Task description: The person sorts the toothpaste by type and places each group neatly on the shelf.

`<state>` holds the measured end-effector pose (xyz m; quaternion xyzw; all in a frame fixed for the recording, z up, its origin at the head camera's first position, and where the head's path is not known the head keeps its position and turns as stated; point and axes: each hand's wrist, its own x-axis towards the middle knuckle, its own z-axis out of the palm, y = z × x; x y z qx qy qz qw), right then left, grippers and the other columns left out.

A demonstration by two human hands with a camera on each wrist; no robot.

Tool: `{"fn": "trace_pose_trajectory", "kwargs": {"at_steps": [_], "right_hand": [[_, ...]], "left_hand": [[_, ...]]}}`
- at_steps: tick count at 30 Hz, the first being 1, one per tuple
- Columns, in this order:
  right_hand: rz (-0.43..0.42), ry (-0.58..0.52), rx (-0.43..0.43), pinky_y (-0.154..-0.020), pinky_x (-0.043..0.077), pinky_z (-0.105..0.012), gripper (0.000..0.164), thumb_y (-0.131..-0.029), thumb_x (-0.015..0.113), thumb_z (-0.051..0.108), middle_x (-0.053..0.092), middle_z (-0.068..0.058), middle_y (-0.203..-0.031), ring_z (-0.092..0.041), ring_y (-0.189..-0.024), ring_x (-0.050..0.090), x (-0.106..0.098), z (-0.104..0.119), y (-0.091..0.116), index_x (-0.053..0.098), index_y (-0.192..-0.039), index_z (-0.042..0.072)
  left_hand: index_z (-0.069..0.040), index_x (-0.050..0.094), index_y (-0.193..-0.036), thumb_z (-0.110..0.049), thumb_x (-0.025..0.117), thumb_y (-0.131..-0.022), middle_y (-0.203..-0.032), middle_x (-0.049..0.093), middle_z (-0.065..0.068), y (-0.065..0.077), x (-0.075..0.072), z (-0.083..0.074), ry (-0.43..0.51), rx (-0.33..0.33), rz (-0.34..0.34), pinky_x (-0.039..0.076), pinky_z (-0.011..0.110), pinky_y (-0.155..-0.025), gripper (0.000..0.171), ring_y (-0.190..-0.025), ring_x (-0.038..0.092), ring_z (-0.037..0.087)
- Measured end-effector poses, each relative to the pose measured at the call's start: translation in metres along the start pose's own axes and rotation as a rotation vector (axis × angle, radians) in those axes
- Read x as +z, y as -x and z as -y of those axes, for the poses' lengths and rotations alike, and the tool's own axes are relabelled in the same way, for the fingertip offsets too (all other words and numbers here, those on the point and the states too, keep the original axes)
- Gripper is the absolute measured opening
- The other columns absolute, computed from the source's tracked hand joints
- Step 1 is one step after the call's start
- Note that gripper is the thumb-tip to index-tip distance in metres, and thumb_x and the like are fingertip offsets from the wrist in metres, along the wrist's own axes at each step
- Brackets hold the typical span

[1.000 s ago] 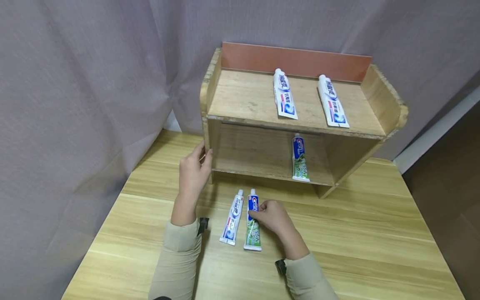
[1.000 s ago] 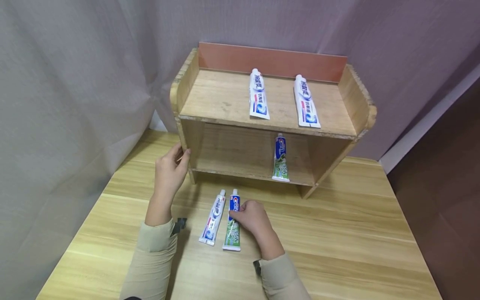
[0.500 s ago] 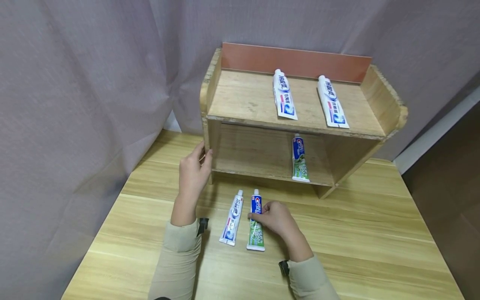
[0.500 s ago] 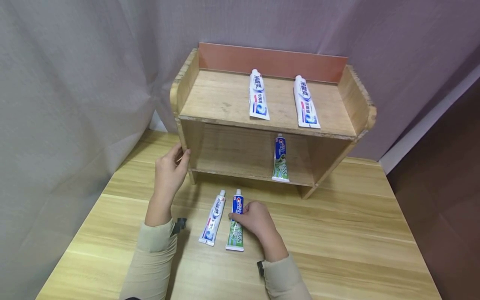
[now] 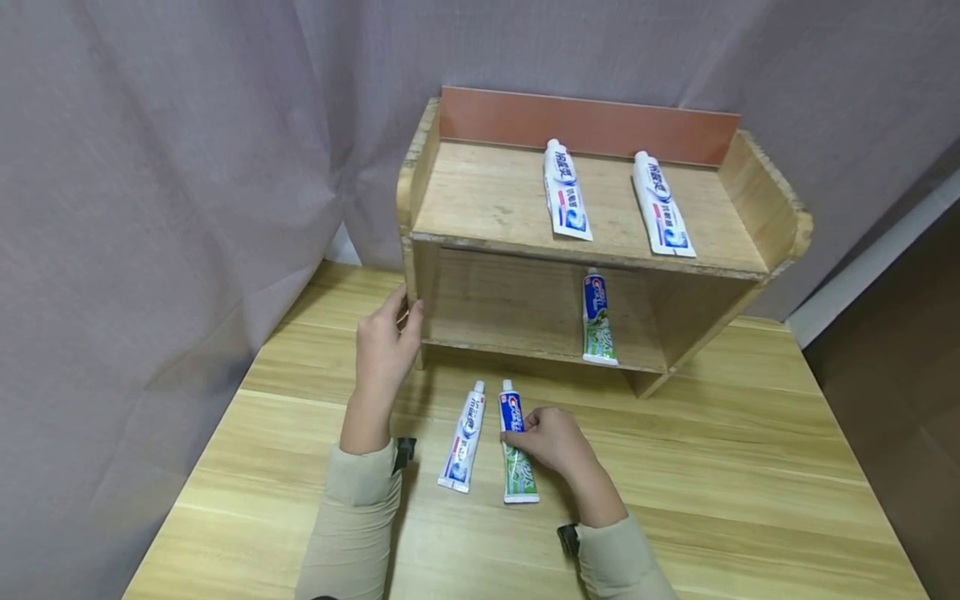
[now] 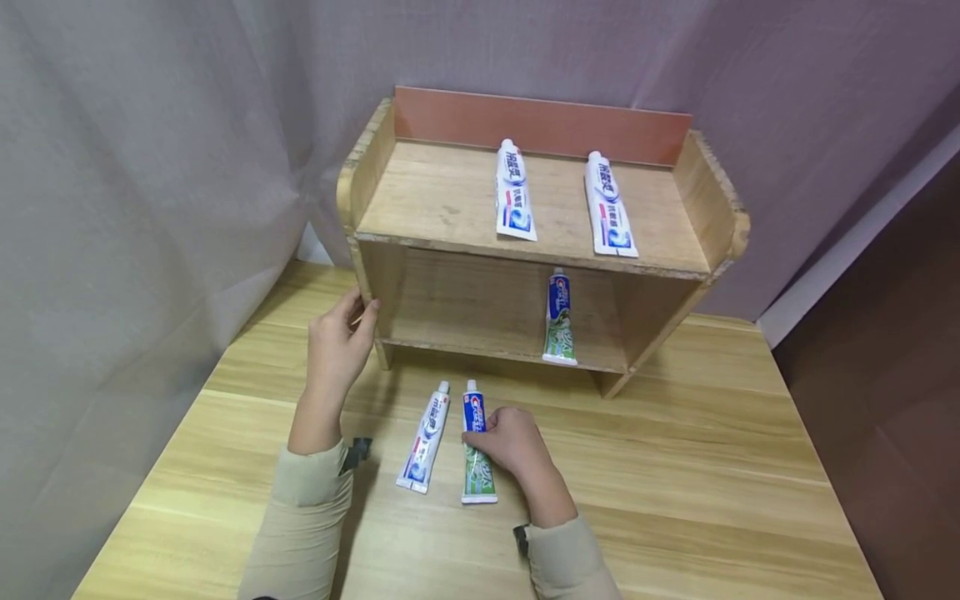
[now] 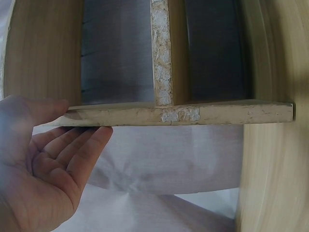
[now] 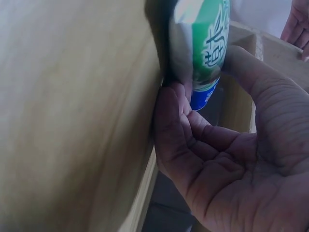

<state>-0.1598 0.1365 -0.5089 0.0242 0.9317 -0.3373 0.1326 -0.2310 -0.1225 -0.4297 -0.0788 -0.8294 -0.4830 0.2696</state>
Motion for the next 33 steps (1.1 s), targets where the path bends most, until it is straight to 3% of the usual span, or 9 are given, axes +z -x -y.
{"fn": "trace_pose_trajectory", "kwargs": {"at_steps": [12, 33], "right_hand": [[0.008, -0.061, 0.013, -0.054, 0.048, -0.025, 0.034, -0.08, 0.083, 0.037, 0.062, -0.003, -0.07, -0.017, -0.064, 0.055, 0.001, -0.01, -0.004, 0.068, -0.083, 0.006], [0.064, -0.427, 0.023, -0.058, 0.047, -0.024, 0.034, -0.08, 0.086, 0.03, 0.06, -0.003, -0.074, -0.017, -0.07, 0.052, -0.009, -0.027, -0.004, 0.068, -0.091, 0.003]], "left_hand": [[0.004, 0.063, -0.13, -0.013, 0.061, -0.101, -0.12, 0.068, 0.024, 0.001, 0.0, -0.001, 0.004, -0.009, 0.002, 0.062, 0.027, -0.084, 0.034, -0.108, 0.069, 0.034], [0.004, 0.063, -0.13, -0.013, 0.062, -0.101, -0.12, 0.068, 0.024, 0.0, 0.001, 0.001, 0.002, 0.0, -0.004, 0.062, 0.026, -0.084, 0.034, -0.107, 0.07, 0.034]]}}
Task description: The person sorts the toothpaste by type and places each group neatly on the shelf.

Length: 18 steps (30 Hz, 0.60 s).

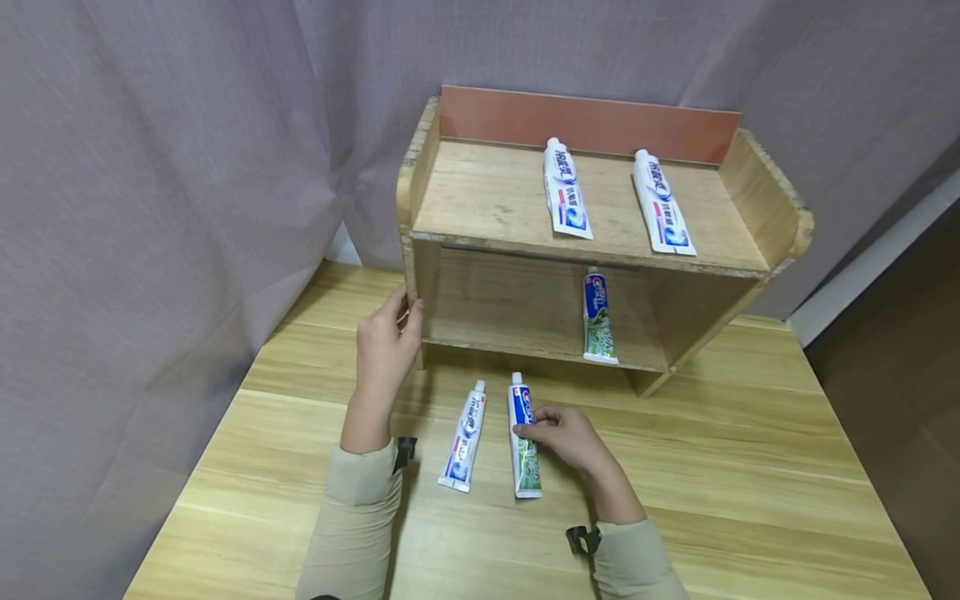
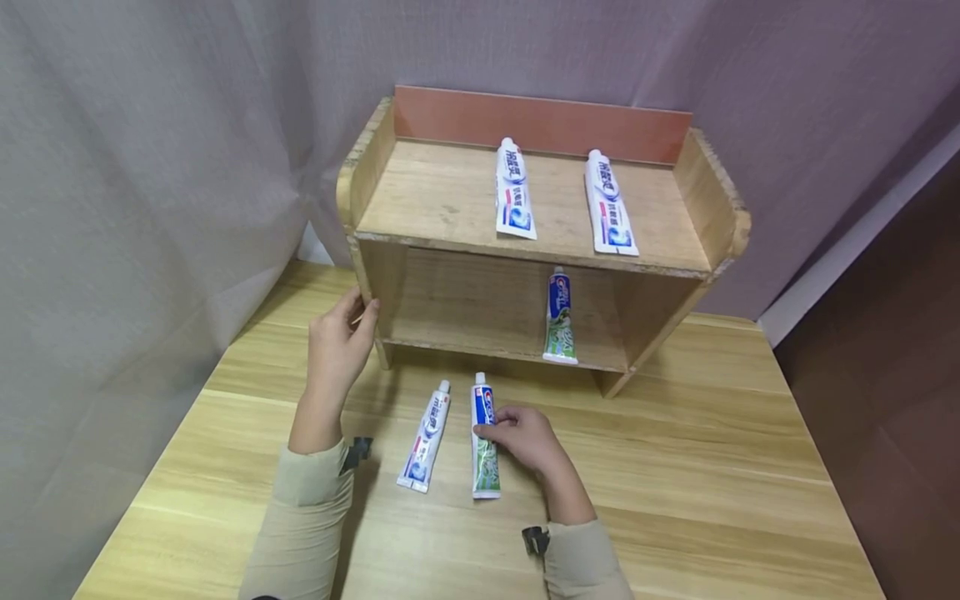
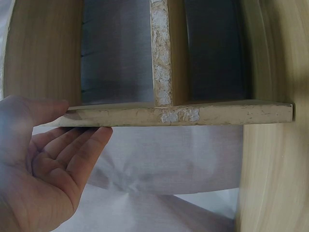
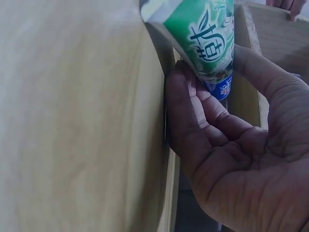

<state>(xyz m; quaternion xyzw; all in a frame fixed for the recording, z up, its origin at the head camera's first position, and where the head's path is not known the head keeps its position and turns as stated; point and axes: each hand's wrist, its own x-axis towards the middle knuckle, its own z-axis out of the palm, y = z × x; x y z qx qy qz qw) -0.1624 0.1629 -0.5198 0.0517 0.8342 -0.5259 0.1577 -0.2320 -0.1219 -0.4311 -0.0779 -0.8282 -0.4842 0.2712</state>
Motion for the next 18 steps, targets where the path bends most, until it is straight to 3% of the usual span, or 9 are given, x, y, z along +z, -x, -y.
{"fn": "trace_pose_trajectory", "kwargs": {"at_steps": [10, 18], "right_hand": [[-0.006, -0.019, -0.055, -0.063, 0.054, -0.023, 0.035, -0.082, 0.084, 0.023, 0.067, -0.008, -0.086, -0.017, -0.076, 0.059, 0.0004, 0.0019, -0.0014, 0.07, -0.102, -0.002], [-0.017, -0.03, -0.069, -0.055, 0.052, -0.022, 0.035, -0.085, 0.082, 0.019, 0.067, -0.008, -0.086, -0.015, -0.072, 0.057, 0.0003, 0.0048, 0.002, 0.068, -0.107, -0.005]], "left_hand": [[0.004, 0.063, -0.13, -0.013, 0.062, -0.101, -0.12, 0.068, 0.025, -0.0006, 0.0002, 0.0003, 0.0, 0.006, 0.0, 0.062, 0.026, -0.084, 0.034, -0.108, 0.069, 0.034], [0.004, 0.063, -0.129, -0.014, 0.062, -0.101, -0.119, 0.068, 0.025, -0.0008, 0.0001, 0.0009, -0.003, 0.001, -0.002, 0.062, 0.025, -0.084, 0.034, -0.107, 0.07, 0.034]]}}
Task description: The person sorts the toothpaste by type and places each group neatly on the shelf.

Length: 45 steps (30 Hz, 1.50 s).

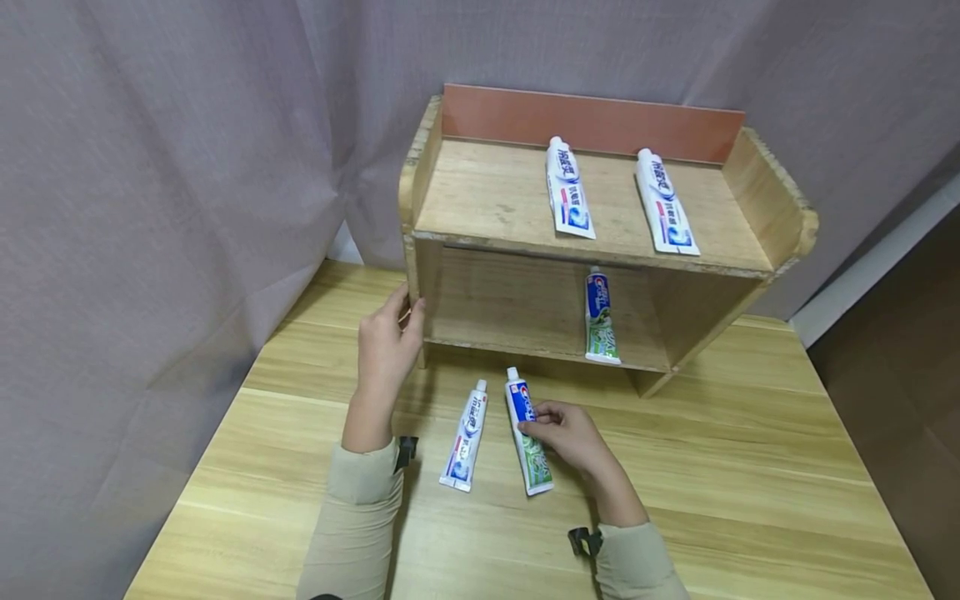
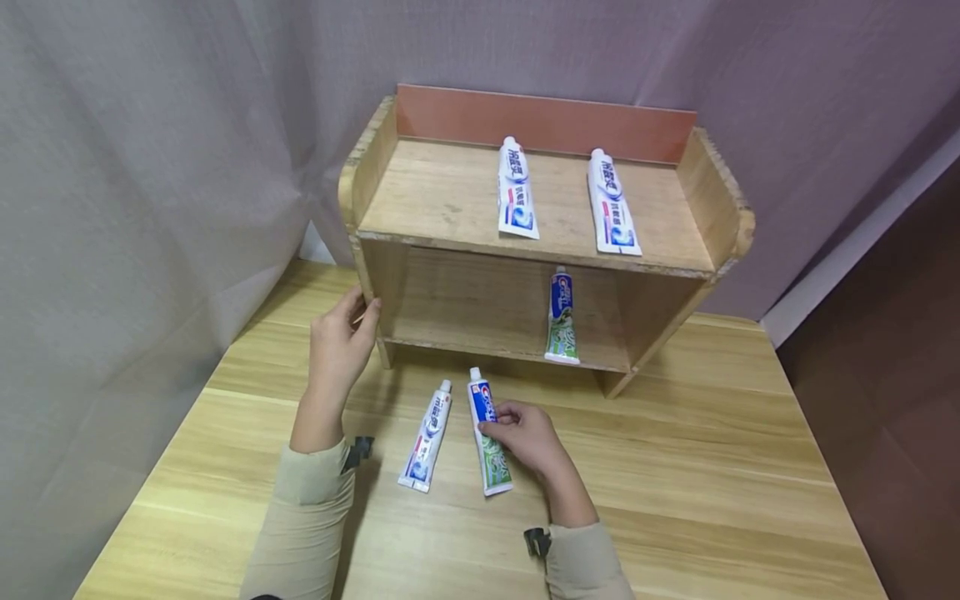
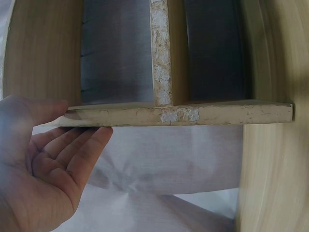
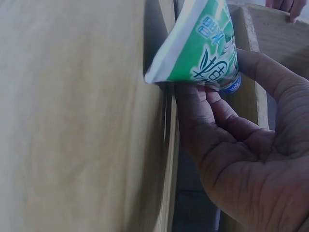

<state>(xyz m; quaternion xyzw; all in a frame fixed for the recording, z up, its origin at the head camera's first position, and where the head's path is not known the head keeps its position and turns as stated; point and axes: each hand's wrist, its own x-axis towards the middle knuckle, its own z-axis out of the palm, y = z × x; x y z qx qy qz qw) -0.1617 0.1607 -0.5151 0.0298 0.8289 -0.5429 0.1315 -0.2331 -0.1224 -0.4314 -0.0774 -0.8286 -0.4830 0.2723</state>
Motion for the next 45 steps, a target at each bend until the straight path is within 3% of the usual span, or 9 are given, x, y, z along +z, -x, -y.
{"fn": "trace_pose_trajectory", "kwargs": {"at_steps": [33, 41, 45], "right_hand": [[0.007, -0.052, -0.019, -0.061, 0.059, -0.03, 0.041, -0.08, 0.086, 0.025, 0.069, -0.01, -0.09, -0.023, -0.077, 0.064, -0.005, 0.016, 0.012, 0.07, -0.109, 0.001], [0.006, -0.02, -0.033, -0.067, 0.06, -0.028, 0.039, -0.083, 0.083, 0.017, 0.07, -0.012, -0.094, -0.02, -0.081, 0.064, -0.007, 0.036, 0.021, 0.068, -0.113, -0.004], [-0.01, -0.015, -0.036, -0.067, 0.06, -0.026, 0.042, -0.082, 0.085, 0.02, 0.07, -0.011, -0.095, -0.019, -0.083, 0.064, -0.008, 0.027, 0.016, 0.069, -0.114, -0.002]], "left_hand": [[0.005, 0.063, -0.129, -0.015, 0.062, -0.101, -0.119, 0.068, 0.025, 0.001, -0.001, 0.002, -0.005, 0.01, 0.004, 0.062, 0.026, -0.083, 0.034, -0.107, 0.07, 0.034], [0.005, 0.063, -0.129, -0.014, 0.061, -0.101, -0.119, 0.068, 0.025, 0.001, -0.001, 0.002, -0.002, 0.015, -0.001, 0.062, 0.026, -0.084, 0.034, -0.107, 0.07, 0.033], [0.005, 0.063, -0.129, -0.014, 0.062, -0.101, -0.119, 0.068, 0.024, 0.0, -0.001, 0.001, 0.0, 0.018, 0.002, 0.062, 0.026, -0.084, 0.034, -0.108, 0.07, 0.033]]}}
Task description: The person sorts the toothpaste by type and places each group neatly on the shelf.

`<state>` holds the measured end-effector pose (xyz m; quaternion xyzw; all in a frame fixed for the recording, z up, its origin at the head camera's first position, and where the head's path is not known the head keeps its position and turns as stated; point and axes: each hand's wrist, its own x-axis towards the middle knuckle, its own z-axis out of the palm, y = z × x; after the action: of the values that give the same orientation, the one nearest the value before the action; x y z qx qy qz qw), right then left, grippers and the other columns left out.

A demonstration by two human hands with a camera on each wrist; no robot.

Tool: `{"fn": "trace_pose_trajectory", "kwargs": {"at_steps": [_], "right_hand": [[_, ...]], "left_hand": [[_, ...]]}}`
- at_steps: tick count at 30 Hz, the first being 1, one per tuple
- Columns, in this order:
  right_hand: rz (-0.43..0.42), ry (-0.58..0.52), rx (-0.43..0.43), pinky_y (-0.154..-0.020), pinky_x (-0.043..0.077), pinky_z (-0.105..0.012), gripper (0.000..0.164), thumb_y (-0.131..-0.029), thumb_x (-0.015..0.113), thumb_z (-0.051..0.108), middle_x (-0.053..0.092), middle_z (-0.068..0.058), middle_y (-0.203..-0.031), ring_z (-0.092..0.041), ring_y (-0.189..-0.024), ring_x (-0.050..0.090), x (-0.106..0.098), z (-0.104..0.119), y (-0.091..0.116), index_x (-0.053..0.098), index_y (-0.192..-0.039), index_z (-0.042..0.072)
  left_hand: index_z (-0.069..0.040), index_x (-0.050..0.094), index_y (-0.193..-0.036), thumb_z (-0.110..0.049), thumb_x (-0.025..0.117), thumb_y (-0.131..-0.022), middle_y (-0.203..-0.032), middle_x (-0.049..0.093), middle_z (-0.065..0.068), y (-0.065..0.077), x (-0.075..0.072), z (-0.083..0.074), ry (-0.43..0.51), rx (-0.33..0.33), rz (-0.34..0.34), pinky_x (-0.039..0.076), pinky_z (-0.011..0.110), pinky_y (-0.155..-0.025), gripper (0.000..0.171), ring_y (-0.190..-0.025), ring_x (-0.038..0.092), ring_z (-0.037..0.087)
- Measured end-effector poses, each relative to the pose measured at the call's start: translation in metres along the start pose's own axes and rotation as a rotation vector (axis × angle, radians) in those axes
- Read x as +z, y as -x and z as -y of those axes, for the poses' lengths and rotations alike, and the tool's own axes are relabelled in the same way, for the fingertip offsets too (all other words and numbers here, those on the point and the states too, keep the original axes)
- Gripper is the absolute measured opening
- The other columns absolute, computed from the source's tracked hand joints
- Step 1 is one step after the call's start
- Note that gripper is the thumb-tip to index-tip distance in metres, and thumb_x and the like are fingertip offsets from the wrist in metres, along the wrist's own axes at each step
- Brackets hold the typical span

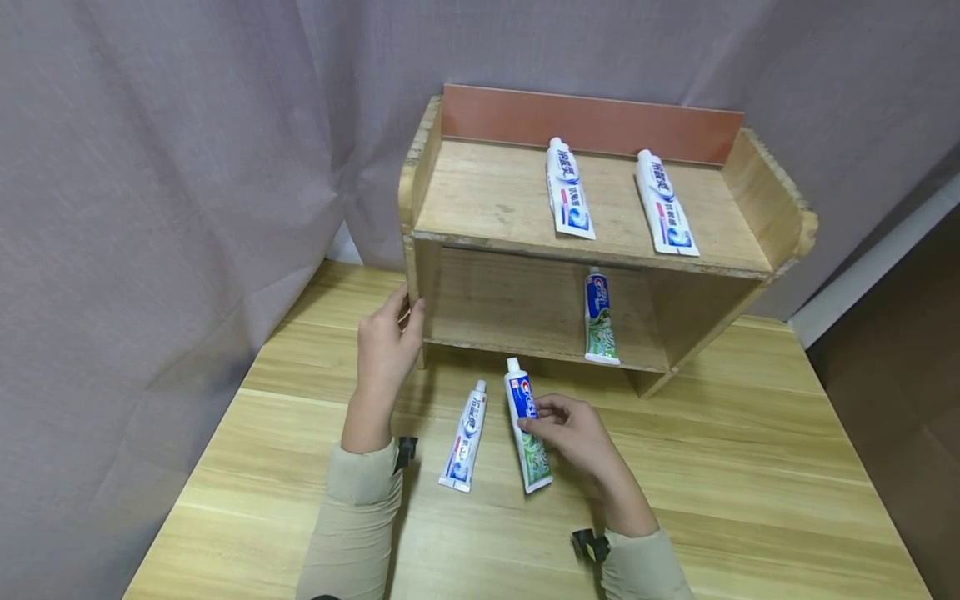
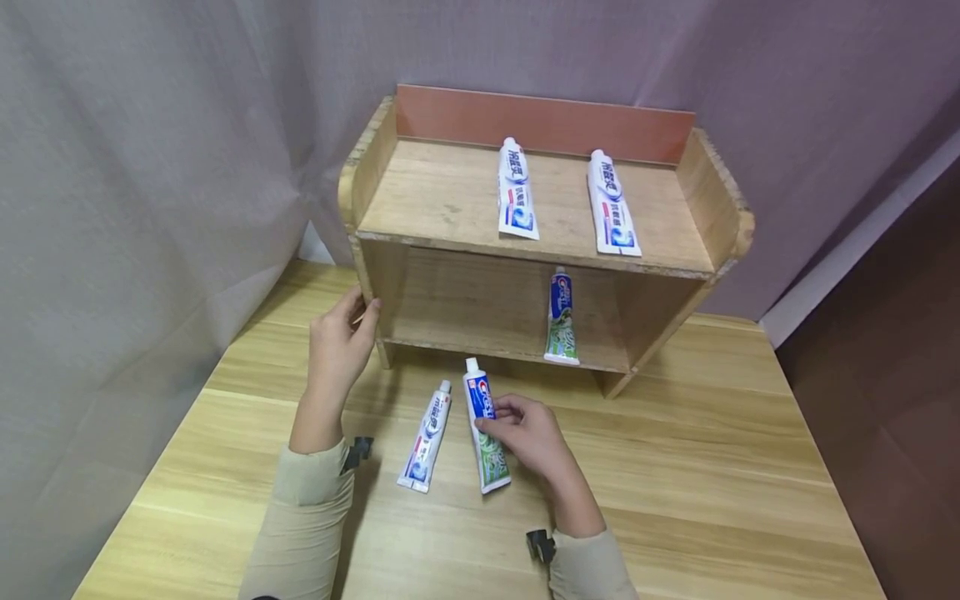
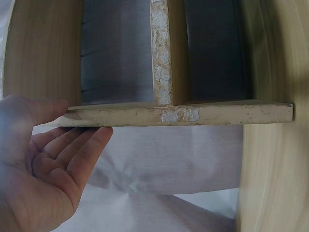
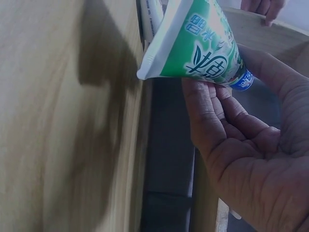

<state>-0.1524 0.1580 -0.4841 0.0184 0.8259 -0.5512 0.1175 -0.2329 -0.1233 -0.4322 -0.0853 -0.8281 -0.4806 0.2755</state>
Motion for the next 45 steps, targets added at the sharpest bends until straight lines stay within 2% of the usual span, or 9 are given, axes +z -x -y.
{"fn": "trace_pose_trajectory", "kwargs": {"at_steps": [10, 18, 30, 39, 45], "right_hand": [[-0.006, 0.046, -0.07, -0.074, 0.061, -0.027, 0.043, -0.082, 0.085, 0.024, 0.071, -0.011, -0.098, -0.021, -0.087, 0.067, -0.008, 0.005, -0.001, 0.069, -0.113, -0.002], [0.013, 0.04, -0.139, -0.069, 0.061, -0.026, 0.042, -0.082, 0.084, 0.022, 0.071, -0.012, -0.094, -0.022, -0.084, 0.066, -0.013, 0.01, -0.003, 0.069, -0.112, -0.004], [-0.011, 0.061, -0.143, -0.069, 0.06, -0.025, 0.043, -0.083, 0.085, 0.026, 0.072, -0.011, -0.095, -0.021, -0.084, 0.067, -0.017, 0.022, -0.005, 0.07, -0.113, -0.001], [-0.019, 0.066, -0.127, -0.07, 0.061, -0.026, 0.045, -0.083, 0.085, 0.025, 0.072, -0.011, -0.097, -0.02, -0.085, 0.068, -0.017, 0.017, -0.006, 0.069, -0.114, -0.002], [-0.016, 0.028, -0.128, -0.073, 0.062, -0.026, 0.046, -0.082, 0.085, 0.024, 0.072, -0.013, -0.099, -0.021, -0.086, 0.069, -0.015, 0.016, -0.003, 0.068, -0.116, -0.003]], "left_hand": [[0.004, 0.063, -0.129, -0.013, 0.062, -0.1, -0.118, 0.069, 0.024, 0.0, 0.001, -0.001, 0.01, 0.006, -0.004, 0.062, 0.026, -0.083, 0.033, -0.107, 0.07, 0.034], [0.005, 0.063, -0.129, -0.014, 0.062, -0.101, -0.119, 0.068, 0.025, 0.001, -0.001, -0.002, 0.001, -0.018, 0.0, 0.062, 0.026, -0.083, 0.034, -0.106, 0.07, 0.034], [0.003, 0.064, -0.129, -0.014, 0.062, -0.1, -0.118, 0.069, 0.024, -0.001, -0.001, -0.002, 0.003, -0.012, -0.003, 0.062, 0.025, -0.083, 0.033, -0.106, 0.07, 0.034], [0.003, 0.063, -0.129, -0.014, 0.061, -0.101, -0.119, 0.068, 0.025, 0.0, -0.001, -0.002, 0.007, 0.002, -0.003, 0.062, 0.027, -0.083, 0.033, -0.107, 0.07, 0.035], [0.003, 0.064, -0.128, -0.013, 0.062, -0.1, -0.118, 0.068, 0.025, 0.0, 0.0, -0.001, 0.006, 0.0, -0.007, 0.063, 0.028, -0.083, 0.033, -0.106, 0.07, 0.035]]}}
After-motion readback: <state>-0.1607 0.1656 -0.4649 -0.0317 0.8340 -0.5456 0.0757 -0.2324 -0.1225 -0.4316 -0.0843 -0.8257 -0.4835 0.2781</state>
